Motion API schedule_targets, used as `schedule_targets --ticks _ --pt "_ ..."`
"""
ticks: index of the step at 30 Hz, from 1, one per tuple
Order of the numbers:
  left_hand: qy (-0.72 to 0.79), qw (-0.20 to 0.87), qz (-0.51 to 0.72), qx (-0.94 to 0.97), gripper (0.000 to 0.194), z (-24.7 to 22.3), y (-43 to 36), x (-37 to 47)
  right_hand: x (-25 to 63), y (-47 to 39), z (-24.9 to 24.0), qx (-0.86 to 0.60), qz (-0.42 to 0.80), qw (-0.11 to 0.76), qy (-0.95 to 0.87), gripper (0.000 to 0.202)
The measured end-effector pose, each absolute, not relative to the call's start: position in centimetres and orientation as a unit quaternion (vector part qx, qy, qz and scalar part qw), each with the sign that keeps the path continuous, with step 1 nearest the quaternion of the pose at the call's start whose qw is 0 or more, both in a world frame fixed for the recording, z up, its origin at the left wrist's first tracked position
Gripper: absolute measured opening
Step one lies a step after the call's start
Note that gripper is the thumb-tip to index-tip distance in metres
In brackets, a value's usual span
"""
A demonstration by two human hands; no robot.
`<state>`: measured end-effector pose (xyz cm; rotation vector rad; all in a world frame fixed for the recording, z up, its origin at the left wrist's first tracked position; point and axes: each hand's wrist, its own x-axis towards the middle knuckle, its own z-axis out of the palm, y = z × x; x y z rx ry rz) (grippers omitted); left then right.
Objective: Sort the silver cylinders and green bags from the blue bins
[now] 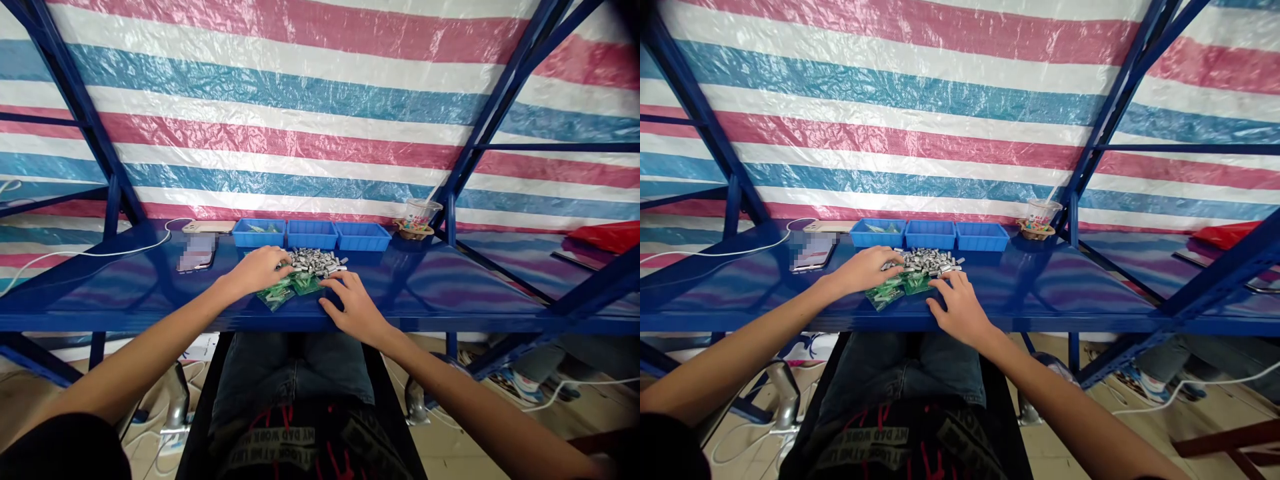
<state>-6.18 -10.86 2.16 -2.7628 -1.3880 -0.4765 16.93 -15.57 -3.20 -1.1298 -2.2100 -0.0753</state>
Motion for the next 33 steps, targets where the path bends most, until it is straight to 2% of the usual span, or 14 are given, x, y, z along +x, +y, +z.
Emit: schedule_targets --ticks 6,10,15,20,23,27,33 --pt "-0.388 0.072 -0.132 -0.909 0.02 1.9 -12.1 -4.2 16.3 -16.2 -3.0 -0.428 -0.038 0.283 -0.857 0.025" --pt "-0.424 0.09 -0.16 -0.887 0.021 1.7 -12.3 -3.9 16.4 -16.2 -3.0 -0.428 -0.035 0.285 -0.857 0.024" --pt "-0.455 0.044 -0.183 -0.871 0.023 1.8 -12.6 -4.4 16.4 -16.2 -2.9 -0.429 -0.028 0.281 -0.858 0.024" --pt "-0.456 0.033 -0.19 -0.869 0.034 2.4 -10.6 -5.1 16.4 -16.2 -2.9 -0.439 -0.029 0.274 -0.855 0.023" --pt "-0.55 0.1 -0.226 -0.797 0.045 3.4 -7.2 -6.8 16.4 -16.3 -3.0 -0.442 -0.027 0.269 -0.855 0.023" --pt "-0.629 0.109 -0.188 -0.746 0.055 4.2 -3.0 -10.1 16.5 -16.3 -3.0 -0.444 -0.022 0.259 -0.858 0.024" --pt "-0.65 0.147 -0.174 -0.725 0.058 3.7 -2.9 -11.5 16.4 -16.4 -2.8 -0.449 -0.024 0.25 -0.858 0.024"
